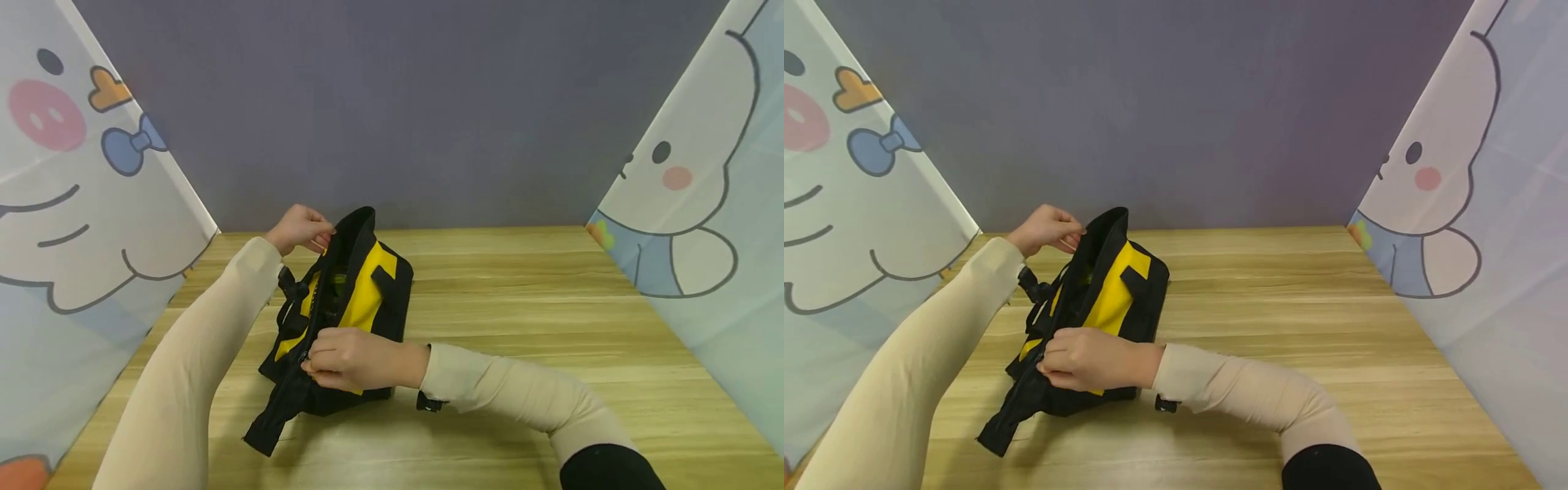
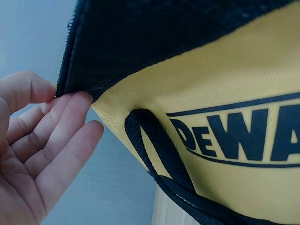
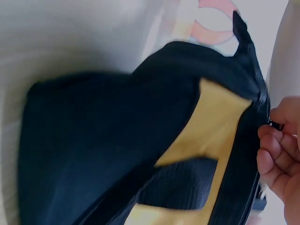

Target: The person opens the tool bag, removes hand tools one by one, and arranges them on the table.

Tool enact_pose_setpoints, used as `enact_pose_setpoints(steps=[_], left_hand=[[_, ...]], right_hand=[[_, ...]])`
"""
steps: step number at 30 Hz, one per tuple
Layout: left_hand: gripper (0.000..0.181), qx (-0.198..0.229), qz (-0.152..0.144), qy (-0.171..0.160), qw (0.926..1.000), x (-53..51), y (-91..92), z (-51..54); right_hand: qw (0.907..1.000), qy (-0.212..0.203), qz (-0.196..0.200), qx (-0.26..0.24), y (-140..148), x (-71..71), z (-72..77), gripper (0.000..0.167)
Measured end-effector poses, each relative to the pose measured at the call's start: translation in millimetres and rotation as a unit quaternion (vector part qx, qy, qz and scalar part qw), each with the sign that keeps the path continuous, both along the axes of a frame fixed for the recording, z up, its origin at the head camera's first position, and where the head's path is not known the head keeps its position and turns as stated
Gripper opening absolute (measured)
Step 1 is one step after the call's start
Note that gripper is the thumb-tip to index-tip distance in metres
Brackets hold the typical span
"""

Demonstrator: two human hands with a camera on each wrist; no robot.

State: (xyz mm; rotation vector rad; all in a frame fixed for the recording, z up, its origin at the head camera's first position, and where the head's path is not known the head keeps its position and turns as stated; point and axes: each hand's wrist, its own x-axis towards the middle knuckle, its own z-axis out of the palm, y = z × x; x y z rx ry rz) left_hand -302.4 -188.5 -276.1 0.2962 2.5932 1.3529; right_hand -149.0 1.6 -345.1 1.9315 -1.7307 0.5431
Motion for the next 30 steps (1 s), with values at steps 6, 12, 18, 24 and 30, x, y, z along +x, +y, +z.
enact_pose_setpoints(steps=[6,12,18,24,30], left_hand=[[0.028,0.018,0.01,-0.002,0.9998,2.2,-2.5,0.7],[0.031,0.021,0.011,-0.005,0.9997,4.8,-3.9,2.2],[0.03,0.018,0.014,0.0,0.9997,4.1,-5.5,0.4],[0.031,0.029,0.016,0.003,0.9994,2.9,-7.3,-0.4],[0.039,0.008,-0.013,-0.038,0.9991,17.6,-10.4,-7.1]], right_hand=[[0.9966,0.065,0.013,0.048,-15.6,22.2,-2.1,0.017],[0.9884,0.119,-0.004,0.095,-21.5,31.0,-2.6,0.018],[0.9787,0.136,0.014,0.153,-28.7,46.9,-3.8,0.025],[0.9777,0.13,0.023,0.163,-32.6,53.6,-9.4,0.03],[0.9708,0.081,0.058,0.218,-24.7,46.2,-12.6,0.027]])
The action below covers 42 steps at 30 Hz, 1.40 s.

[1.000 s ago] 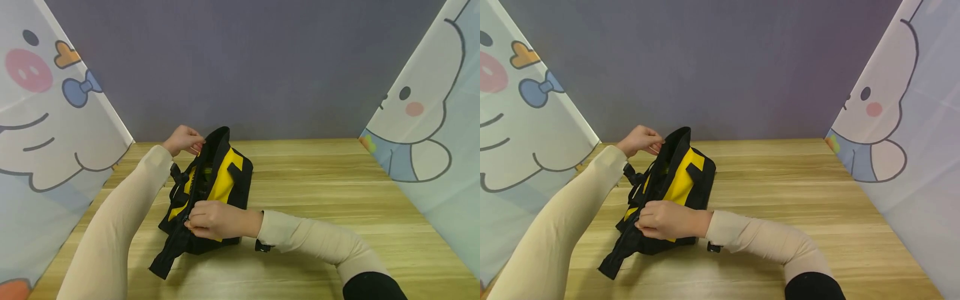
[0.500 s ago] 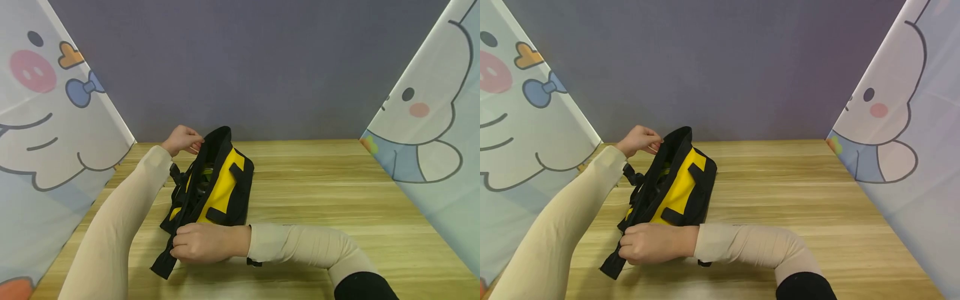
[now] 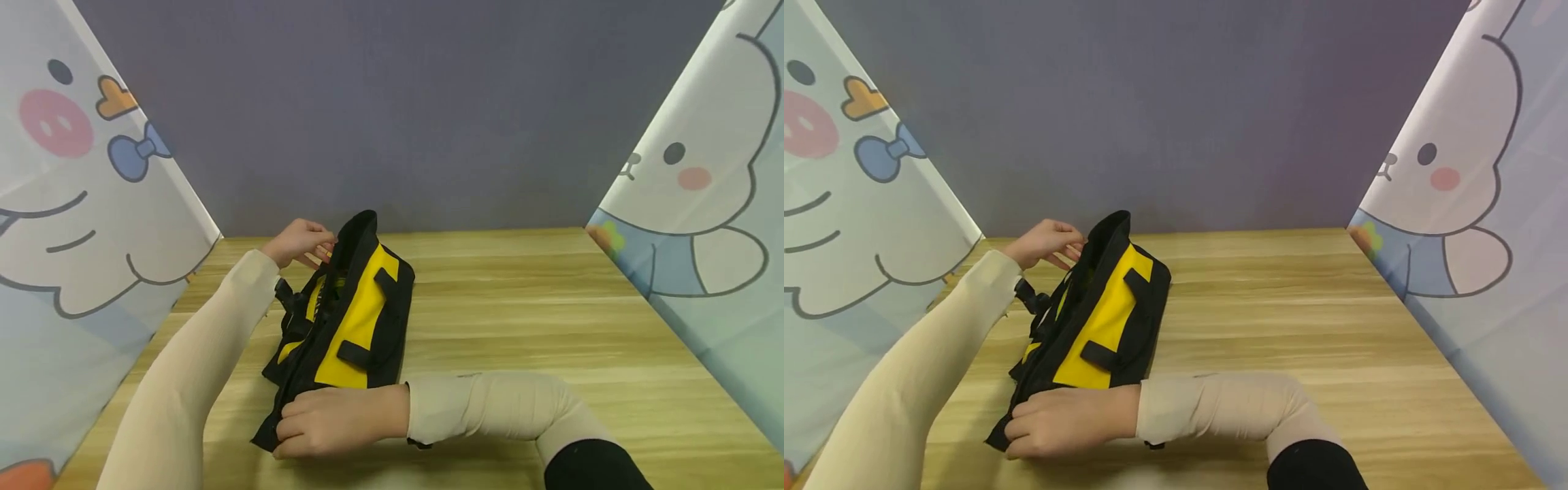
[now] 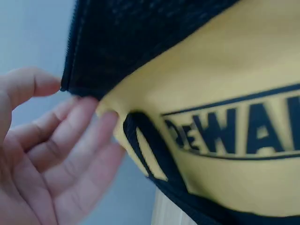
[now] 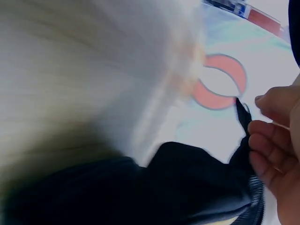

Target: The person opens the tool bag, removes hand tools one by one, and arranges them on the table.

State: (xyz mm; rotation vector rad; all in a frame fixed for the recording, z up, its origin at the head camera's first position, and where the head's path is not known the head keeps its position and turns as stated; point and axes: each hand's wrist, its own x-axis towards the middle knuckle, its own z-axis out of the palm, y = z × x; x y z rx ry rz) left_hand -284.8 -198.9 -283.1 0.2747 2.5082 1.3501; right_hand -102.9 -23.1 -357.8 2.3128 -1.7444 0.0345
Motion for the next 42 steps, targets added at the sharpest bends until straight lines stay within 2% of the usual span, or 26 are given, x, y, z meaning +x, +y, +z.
enact_pose_setpoints(steps=[2,5,10,14,17,19,24,27,31,34,39,42], left_hand=[[0.043,-0.016,-0.018,-0.014,0.9996,8.7,0.8,-5.3],[0.054,-0.026,-0.032,-0.022,0.9989,24.6,0.0,-11.8],[0.063,-0.005,-0.06,-0.034,0.9976,51.2,-9.5,-14.7],[0.07,0.016,-0.085,-0.031,0.9958,74.4,-18.5,-17.9],[0.071,0.03,-0.089,-0.014,0.9955,91.8,-25.4,-21.1],[0.069,0.038,-0.087,0.002,0.9954,103.3,-29.0,-23.2],[0.064,0.013,-0.069,0.087,0.9937,133.6,-24.4,-27.7],[0.068,-0.016,-0.058,0.132,0.9894,151.9,-16.6,-29.5],[0.075,-0.011,-0.053,0.158,0.986,171.5,-11.2,-31.5],[0.073,-0.007,-0.038,0.164,0.9856,182.6,-13.3,-33.1],[0.067,-0.027,-0.023,0.158,0.9867,199.6,-22.6,-37.1],[0.059,0.0,-0.012,0.157,0.9876,207.9,-27.6,-42.6]], right_hand=[[0.9993,-0.021,0.008,0.028,8.1,-1.4,-5.1,0.027],[0.9987,-0.035,0.022,0.031,24.9,-5.4,-11.7,0.028],[0.9986,-0.024,0.016,-0.045,52.5,-21.8,-12.3,0.026],[0.9922,0.02,-0.017,-0.122,67.7,-40.3,-10.0,0.025],[0.9821,0.038,-0.047,-0.179,74.7,-60.1,-9.4,0.028],[0.9738,0.032,-0.074,-0.213,77.9,-74.4,-9.2,0.033],[0.9555,0.007,-0.142,-0.259,85.7,-102.4,-7.7,0.051],[0.952,0.009,-0.168,-0.256,87.6,-110.3,-5.5,0.054],[0.9528,0.004,-0.193,-0.234,86.7,-113.5,-3.2,0.052],[0.9553,-0.006,-0.211,-0.207,85.8,-112.8,-3.2,0.046],[0.9584,-0.029,-0.224,-0.174,84.2,-108.9,-3.5,0.031],[0.9597,-0.03,-0.212,-0.182,82.0,-108.3,-1.4,0.027]])
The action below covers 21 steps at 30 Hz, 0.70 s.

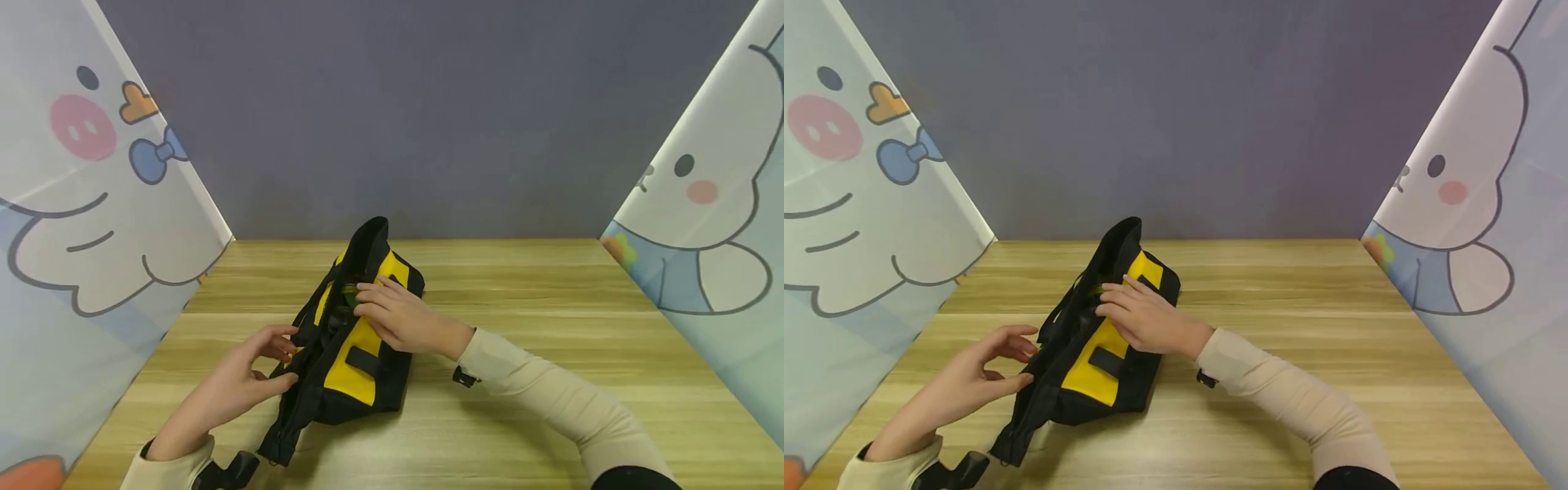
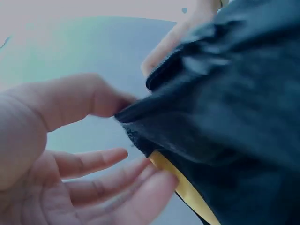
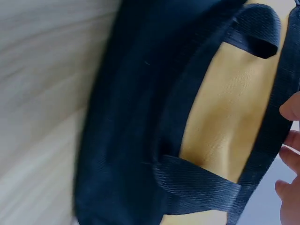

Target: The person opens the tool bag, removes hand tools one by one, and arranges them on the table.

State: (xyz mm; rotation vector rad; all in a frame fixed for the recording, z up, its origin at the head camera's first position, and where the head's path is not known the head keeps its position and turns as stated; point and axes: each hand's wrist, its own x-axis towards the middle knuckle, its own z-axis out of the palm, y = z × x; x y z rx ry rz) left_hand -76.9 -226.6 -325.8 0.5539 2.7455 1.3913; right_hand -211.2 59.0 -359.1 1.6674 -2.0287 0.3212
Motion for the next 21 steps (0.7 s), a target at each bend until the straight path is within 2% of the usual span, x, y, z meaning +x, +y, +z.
enact_pose_setpoints(steps=[4,8,11,14,18,21], left_hand=[[0.053,0.067,0.025,-0.001,0.9974,7.6,-6.5,-11.2],[0.056,0.126,0.073,0.024,0.9891,11.8,-11.5,-21.8],[0.06,0.202,0.086,0.048,0.9744,12.9,-14.5,-29.3],[0.065,0.279,0.086,0.06,0.9545,14.2,-17.5,-35.8],[0.068,0.328,0.095,0.074,0.9368,16.3,-20.4,-40.7],[0.069,0.352,0.097,0.072,0.9283,17.2,-21.3,-42.7]], right_hand=[[0.9988,0.028,0.036,-0.02,4.7,-3.1,5.1,0.031],[0.9961,0.054,0.067,-0.021,23.0,-6.1,9.3,0.035],[0.9947,0.069,0.076,-0.009,37.7,-6.2,9.9,0.04],[0.9929,0.085,0.082,0.007,48.9,-3.9,7.2,0.05],[0.99,0.112,0.079,0.035,60.3,3.7,1.1,0.054],[0.9916,0.1,0.064,0.051,67.4,10.4,-5.9,0.054]])
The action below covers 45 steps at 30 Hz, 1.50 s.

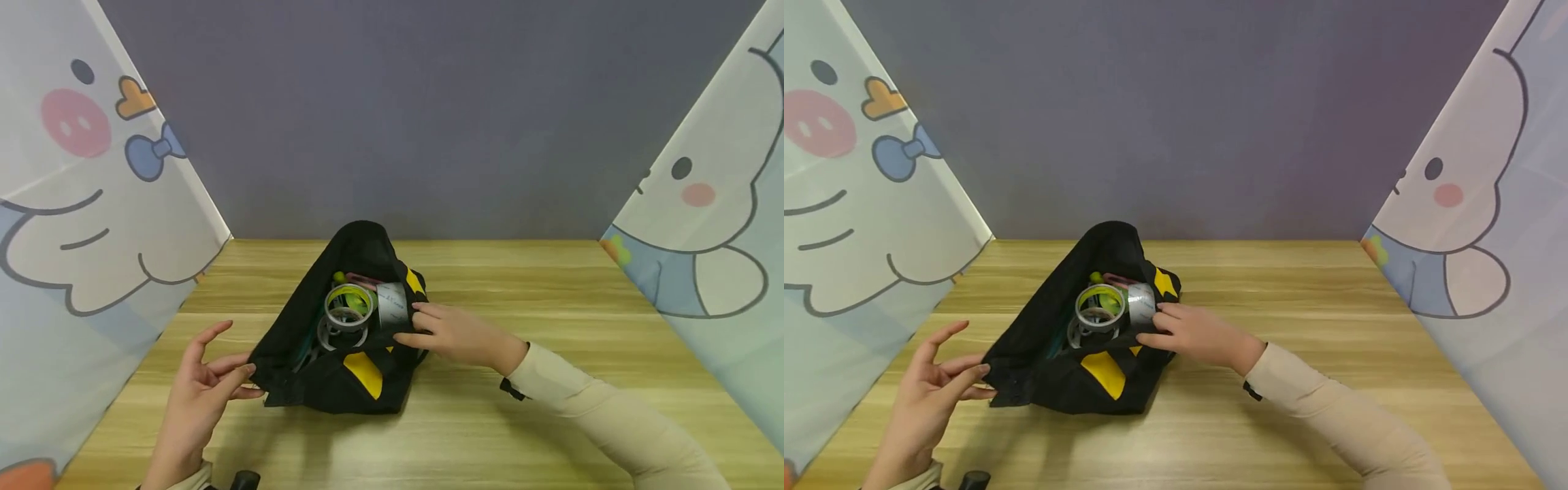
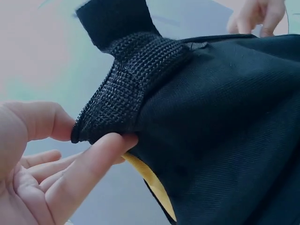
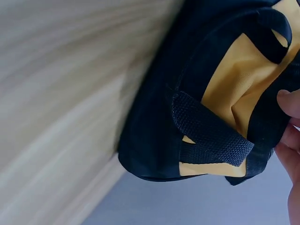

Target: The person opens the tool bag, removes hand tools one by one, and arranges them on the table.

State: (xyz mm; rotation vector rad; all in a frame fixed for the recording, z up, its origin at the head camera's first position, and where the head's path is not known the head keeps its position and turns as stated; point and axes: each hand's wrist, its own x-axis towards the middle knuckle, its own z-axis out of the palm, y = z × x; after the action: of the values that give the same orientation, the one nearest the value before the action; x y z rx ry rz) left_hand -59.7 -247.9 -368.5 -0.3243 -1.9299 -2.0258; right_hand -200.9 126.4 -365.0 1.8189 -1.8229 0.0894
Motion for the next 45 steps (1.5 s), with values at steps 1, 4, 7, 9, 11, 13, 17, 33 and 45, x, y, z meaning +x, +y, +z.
enact_pose_setpoints(steps=[1,4,7,9,11,13,17,33,45], left_hand=[[0.069,0.011,-0.001,-0.004,0.9999,0.6,-0.3,-0.8],[0.069,0.038,-0.001,-0.015,0.9992,2.4,-0.7,-3.5],[0.067,0.066,-0.006,-0.014,0.9977,3.6,-1.3,-7.6],[0.066,0.091,-0.022,0.003,0.9956,2.6,-0.8,-10.9],[0.065,0.116,-0.043,0.02,0.9922,0.7,0.6,-14.4],[0.063,0.135,-0.061,0.038,0.9882,-1.8,2.8,-17.6],[0.062,0.16,-0.084,0.055,0.982,-4.5,6.8,-22.8],[0.068,0.153,-0.107,0.068,0.9801,-7.0,6.7,-27.8],[0.068,0.149,-0.108,0.066,0.9806,-10.8,5.6,-27.0]], right_hand=[[0.9999,-0.009,-0.007,0.003,1.4,2.5,-2.0,0.056],[0.9986,-0.046,-0.023,0.009,1.8,8.7,-9.3,0.069],[0.9973,-0.067,-0.029,0.01,0.0,14.5,-15.4,0.077],[0.9977,-0.062,-0.026,0.007,-1.0,16.1,-19.9,0.074],[0.9977,-0.063,-0.025,0.006,-1.7,17.0,-21.6,0.072],[0.9981,-0.057,-0.021,0.003,-4.0,16.5,-18.2,0.068],[0.9958,-0.083,-0.031,0.023,-11.7,17.8,5.5,0.05],[0.9225,-0.339,-0.13,0.132,-74.5,-17.1,91.9,0.023],[0.8659,-0.414,-0.261,0.103,-131.2,-50.1,112.2,0.03]])
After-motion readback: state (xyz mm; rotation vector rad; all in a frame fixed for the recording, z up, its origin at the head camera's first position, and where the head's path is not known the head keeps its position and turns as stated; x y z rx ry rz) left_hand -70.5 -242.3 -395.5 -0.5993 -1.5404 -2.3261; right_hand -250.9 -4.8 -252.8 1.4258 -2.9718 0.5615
